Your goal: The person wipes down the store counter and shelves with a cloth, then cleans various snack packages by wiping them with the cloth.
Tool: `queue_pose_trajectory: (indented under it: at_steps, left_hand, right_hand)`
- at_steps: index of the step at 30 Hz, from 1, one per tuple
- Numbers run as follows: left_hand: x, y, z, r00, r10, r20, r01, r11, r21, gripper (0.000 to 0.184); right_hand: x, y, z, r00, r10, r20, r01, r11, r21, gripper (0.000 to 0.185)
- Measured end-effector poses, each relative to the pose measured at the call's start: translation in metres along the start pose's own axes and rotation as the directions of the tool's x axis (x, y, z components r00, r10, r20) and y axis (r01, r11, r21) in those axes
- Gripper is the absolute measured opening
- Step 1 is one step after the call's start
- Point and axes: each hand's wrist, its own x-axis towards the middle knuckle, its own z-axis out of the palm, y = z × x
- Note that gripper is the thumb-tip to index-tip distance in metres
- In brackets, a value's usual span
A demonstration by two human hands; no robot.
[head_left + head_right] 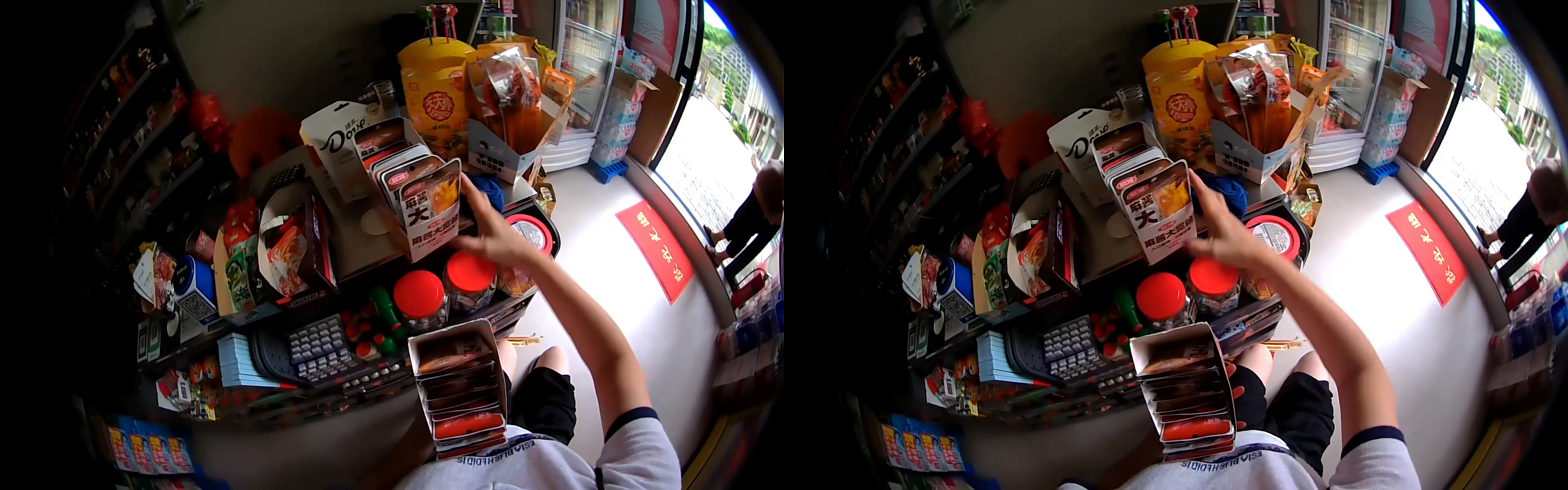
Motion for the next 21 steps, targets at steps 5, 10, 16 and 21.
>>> queue_pose_trajectory:
  at_steps: [5, 10, 16, 21]
  left_hand:
    - [-0.020, 0.008, 0.006, 0.957, 0.113, -0.265, -0.069, 0.983, 0.172, 0.053]
    - [-0.044, 0.002, -0.005, 0.958, 0.190, -0.215, -0.147, 0.969, 0.199, 0.062]
    - [-0.055, 0.001, -0.010, 0.968, 0.203, -0.144, -0.181, 0.972, 0.152, 0.071]
    - [-0.057, 0.022, -0.023, 0.991, 0.104, -0.083, -0.086, 0.978, 0.191, 0.078]
  right_hand:
    - [-0.001, -0.011, 0.077, 0.895, -0.008, -0.447, 0.009, 1.000, 0.000, 0.127]
    - [0.014, -0.027, 0.095, 0.785, 0.062, -0.617, -0.128, 0.990, -0.064, 0.127]
    - [0.008, -0.036, 0.119, 0.787, -0.077, -0.613, 0.029, 0.996, -0.089, 0.124]
    - [0.020, -0.050, 0.144, 0.833, -0.028, -0.552, -0.026, 0.996, -0.090, 0.129]
